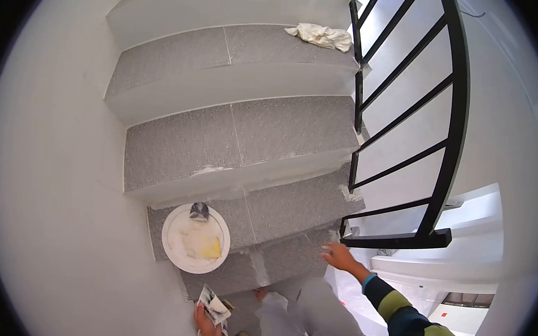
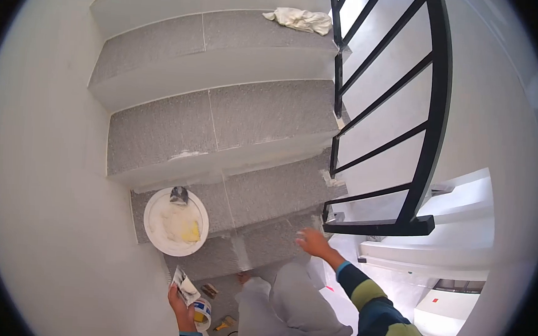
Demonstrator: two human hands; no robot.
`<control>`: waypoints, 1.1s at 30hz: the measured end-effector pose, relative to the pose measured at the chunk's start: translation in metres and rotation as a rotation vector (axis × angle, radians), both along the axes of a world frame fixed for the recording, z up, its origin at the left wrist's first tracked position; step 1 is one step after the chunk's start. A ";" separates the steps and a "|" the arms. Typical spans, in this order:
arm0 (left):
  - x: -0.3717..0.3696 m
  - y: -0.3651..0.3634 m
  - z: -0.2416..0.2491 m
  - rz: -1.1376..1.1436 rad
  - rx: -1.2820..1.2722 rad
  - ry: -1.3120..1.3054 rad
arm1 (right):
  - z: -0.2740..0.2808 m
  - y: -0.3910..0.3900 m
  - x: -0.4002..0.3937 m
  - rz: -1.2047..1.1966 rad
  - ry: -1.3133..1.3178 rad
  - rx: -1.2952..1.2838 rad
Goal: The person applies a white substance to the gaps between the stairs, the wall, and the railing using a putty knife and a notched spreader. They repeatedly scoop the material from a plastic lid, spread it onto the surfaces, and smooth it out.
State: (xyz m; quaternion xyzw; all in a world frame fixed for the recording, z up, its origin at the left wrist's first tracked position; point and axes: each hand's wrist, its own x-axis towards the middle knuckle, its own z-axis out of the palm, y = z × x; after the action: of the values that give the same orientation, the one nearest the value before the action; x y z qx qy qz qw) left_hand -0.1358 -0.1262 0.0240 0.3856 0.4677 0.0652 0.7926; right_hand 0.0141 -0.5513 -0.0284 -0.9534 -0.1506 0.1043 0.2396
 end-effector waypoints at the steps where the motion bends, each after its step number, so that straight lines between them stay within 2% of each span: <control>1: 0.010 0.000 0.007 -0.003 -0.006 0.027 | 0.025 -0.007 0.005 -0.069 0.090 0.011; 3: 0.024 -0.002 0.016 -0.016 0.012 0.009 | 0.069 -0.018 0.014 -0.160 0.151 -0.035; 5: 0.035 -0.002 0.020 -0.025 0.052 -0.014 | 0.089 -0.032 0.024 -0.251 0.215 -0.083; 10: 0.043 -0.006 0.042 0.009 0.045 -0.032 | 0.116 -0.044 0.064 -0.110 0.033 -0.082; 12: 0.045 -0.010 0.045 0.040 0.059 -0.032 | 0.127 -0.033 0.097 -0.070 0.038 0.011; 15: 0.042 -0.013 0.051 0.164 0.048 0.057 | 0.118 -0.021 0.156 0.047 0.001 -0.068; 19: 0.047 -0.029 0.055 0.345 -0.018 0.161 | 0.118 0.013 0.268 0.095 -0.130 0.017; 22: 0.053 -0.049 0.073 0.432 -0.019 0.205 | 0.133 0.053 0.369 0.084 -0.273 0.240; 23: 0.051 -0.054 0.073 0.437 -0.024 0.123 | 0.153 0.074 0.396 0.054 -0.250 0.397; 24: 0.049 -0.058 0.081 0.435 -0.025 0.044 | 0.161 0.090 0.426 0.069 -0.275 0.344; 25: 0.057 -0.066 0.101 0.458 -0.003 0.086 | 0.169 0.107 0.448 0.023 -0.256 0.257; 26: 0.070 -0.077 0.123 0.507 -0.005 0.113 | 0.169 0.124 0.472 0.018 -0.234 0.376; 28: 0.079 -0.094 0.151 0.585 -0.002 0.156 | 0.172 0.161 0.508 0.116 -0.388 0.480; 32: 0.082 -0.099 0.171 0.566 0.026 0.168 | 0.176 0.235 0.552 0.194 -0.378 0.442; 33: 0.084 -0.100 0.177 0.536 0.028 0.160 | 0.173 0.250 0.561 0.237 -0.381 0.323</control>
State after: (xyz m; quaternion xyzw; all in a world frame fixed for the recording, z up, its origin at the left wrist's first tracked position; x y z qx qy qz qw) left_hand -0.0517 -0.2263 0.2014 0.2628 0.6132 0.2484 0.7023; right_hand 0.5756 -0.3011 0.1444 -0.8810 -0.3182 -0.0751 0.3421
